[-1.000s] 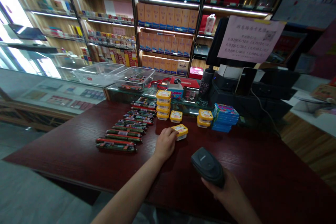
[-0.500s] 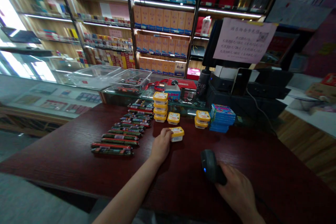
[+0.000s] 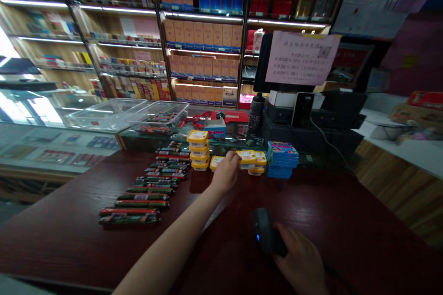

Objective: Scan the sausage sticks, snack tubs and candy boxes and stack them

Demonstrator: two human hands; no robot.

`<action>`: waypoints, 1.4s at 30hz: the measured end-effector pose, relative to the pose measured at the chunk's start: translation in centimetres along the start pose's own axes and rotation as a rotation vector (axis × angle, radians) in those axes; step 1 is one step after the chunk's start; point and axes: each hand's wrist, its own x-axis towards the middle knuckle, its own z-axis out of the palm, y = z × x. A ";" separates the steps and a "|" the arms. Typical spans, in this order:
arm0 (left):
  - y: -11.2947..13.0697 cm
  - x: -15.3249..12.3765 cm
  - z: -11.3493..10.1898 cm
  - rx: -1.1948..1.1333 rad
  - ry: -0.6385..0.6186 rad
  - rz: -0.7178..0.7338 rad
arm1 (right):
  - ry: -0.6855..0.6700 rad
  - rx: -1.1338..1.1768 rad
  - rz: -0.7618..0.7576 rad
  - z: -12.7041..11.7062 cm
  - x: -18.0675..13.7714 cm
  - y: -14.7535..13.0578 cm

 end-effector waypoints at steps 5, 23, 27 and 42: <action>1.9 5.3 2.0 0.042 -0.081 0.043 | 0.034 0.005 0.004 0.6 -0.2 0.3; 2.6 5.9 4.0 0.212 -0.087 0.073 | -0.001 -0.032 -0.019 0.4 0.2 0.7; 1.4 3.6 4.1 0.162 0.007 0.104 | -0.009 -0.034 -0.047 0.5 0.0 1.0; -8.0 -2.5 1.2 0.403 -0.246 -0.059 | -0.045 0.015 0.016 -0.1 -0.1 0.1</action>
